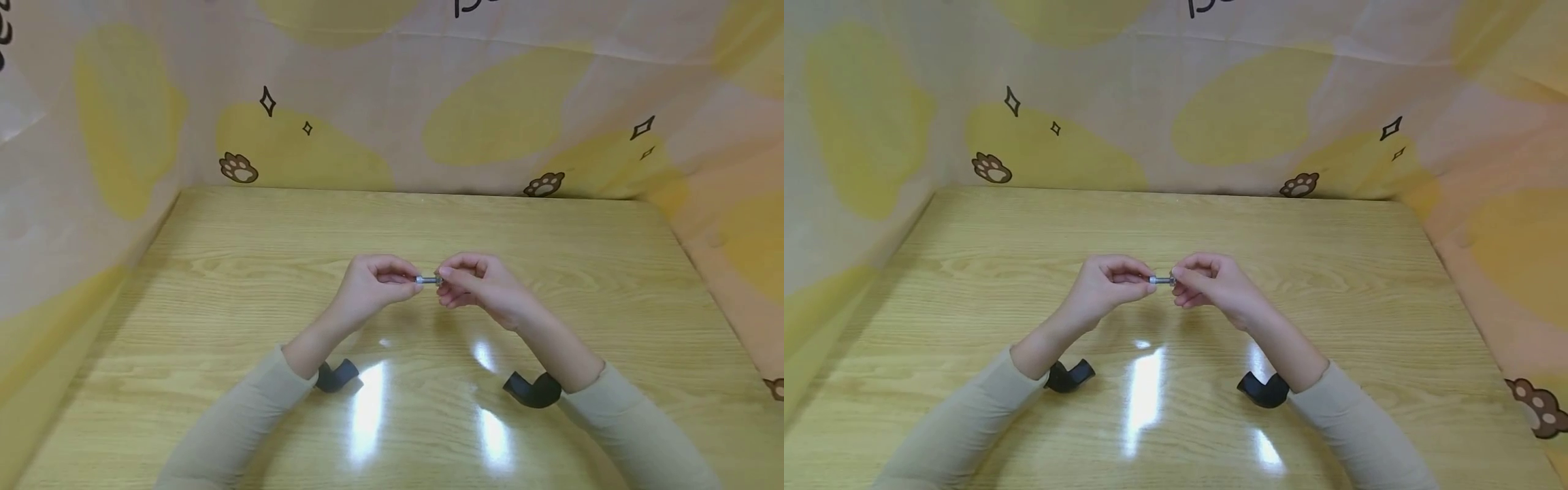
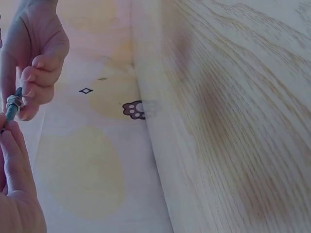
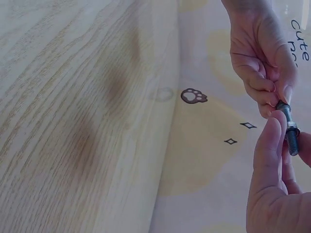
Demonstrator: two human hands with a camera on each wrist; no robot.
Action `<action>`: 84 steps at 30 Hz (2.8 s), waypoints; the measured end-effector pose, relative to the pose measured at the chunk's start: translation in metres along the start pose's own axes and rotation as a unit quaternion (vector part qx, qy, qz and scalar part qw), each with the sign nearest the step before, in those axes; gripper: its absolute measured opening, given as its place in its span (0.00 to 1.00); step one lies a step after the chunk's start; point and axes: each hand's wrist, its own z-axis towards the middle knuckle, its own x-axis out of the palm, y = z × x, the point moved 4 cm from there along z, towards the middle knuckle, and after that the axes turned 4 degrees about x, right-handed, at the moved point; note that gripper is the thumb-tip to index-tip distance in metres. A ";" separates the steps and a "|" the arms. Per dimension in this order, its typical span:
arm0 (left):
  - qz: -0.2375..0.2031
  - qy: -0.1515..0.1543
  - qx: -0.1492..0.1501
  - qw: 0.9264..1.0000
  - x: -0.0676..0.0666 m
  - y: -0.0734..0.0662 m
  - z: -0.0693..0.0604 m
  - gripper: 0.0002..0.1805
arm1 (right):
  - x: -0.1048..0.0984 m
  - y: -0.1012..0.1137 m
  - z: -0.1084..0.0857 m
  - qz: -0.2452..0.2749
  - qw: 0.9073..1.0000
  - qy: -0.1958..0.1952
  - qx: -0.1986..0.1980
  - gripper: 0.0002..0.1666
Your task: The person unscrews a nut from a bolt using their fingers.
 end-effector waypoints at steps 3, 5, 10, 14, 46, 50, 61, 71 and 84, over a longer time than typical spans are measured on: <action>-0.002 0.001 0.005 1.000 0.000 -0.001 0.000 0.09 | -0.001 0.001 0.000 0.006 1.000 0.002 -0.026 0.05; -0.003 0.001 0.006 1.000 0.000 -0.001 0.000 0.09 | -0.001 0.002 -0.001 0.009 0.999 0.008 -0.045 0.11; -0.002 -0.002 0.003 1.000 -0.002 0.000 -0.001 0.08 | 0.001 0.004 -0.002 0.001 0.999 0.017 -0.045 0.14; -0.001 -0.001 0.002 1.000 -0.003 0.000 -0.002 0.09 | 0.004 0.002 0.000 0.002 1.000 0.008 -0.006 0.06; 0.006 -0.004 -0.006 1.000 -0.001 -0.002 -0.005 0.08 | 0.005 0.000 0.002 -0.002 1.000 -0.005 -0.003 0.08; 0.003 -0.003 -0.008 1.000 0.000 -0.002 -0.004 0.08 | 0.005 -0.001 0.002 -0.004 1.000 -0.003 -0.012 0.06; 0.006 -0.003 -0.005 1.000 0.000 -0.004 -0.004 0.08 | 0.003 0.003 0.001 -0.004 1.000 -0.004 -0.027 0.05; 0.004 0.003 -0.005 1.000 0.000 -0.004 -0.004 0.08 | 0.002 0.002 0.001 0.020 0.998 0.003 -0.054 0.11; 0.002 -0.001 -0.007 1.000 -0.001 -0.004 -0.004 0.09 | 0.002 0.001 0.000 0.026 0.999 0.002 -0.044 0.06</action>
